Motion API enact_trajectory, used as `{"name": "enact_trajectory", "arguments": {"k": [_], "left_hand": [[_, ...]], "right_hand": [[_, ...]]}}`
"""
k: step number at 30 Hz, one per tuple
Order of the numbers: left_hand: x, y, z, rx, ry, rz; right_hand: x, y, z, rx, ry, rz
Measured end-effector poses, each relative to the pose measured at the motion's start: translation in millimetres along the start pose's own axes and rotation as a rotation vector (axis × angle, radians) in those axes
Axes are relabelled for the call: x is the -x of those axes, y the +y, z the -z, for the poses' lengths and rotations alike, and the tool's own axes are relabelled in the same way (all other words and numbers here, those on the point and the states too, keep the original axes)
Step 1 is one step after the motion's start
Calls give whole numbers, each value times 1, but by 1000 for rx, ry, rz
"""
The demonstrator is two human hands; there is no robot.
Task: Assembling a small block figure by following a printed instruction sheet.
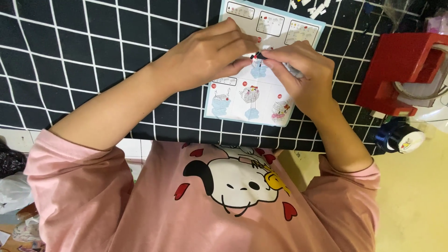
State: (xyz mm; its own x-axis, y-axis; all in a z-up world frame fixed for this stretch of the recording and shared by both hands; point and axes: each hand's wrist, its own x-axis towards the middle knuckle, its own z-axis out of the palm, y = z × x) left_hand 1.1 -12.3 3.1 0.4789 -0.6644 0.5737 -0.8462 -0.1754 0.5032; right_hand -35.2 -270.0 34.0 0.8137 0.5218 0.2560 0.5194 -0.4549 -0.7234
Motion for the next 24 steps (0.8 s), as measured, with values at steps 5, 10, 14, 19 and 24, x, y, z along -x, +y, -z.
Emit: {"name": "enact_trajectory", "arguments": {"k": [5, 10, 14, 19, 24], "left_hand": [[2, 7, -5, -291, -24, 6], [-4, 17, 3, 376, -34, 194], [-10, 20, 3, 557, 21, 234], [-9, 24, 6, 609, 70, 353], [-11, 27, 7, 627, 84, 409]], "right_hand": [[1, -2, 2, -24, 10, 2], [7, 3, 2, -161, 24, -40], [7, 4, 2, -191, 49, -24], [10, 5, -2, -167, 126, 11], [8, 3, 0, -189, 81, 53]]}}
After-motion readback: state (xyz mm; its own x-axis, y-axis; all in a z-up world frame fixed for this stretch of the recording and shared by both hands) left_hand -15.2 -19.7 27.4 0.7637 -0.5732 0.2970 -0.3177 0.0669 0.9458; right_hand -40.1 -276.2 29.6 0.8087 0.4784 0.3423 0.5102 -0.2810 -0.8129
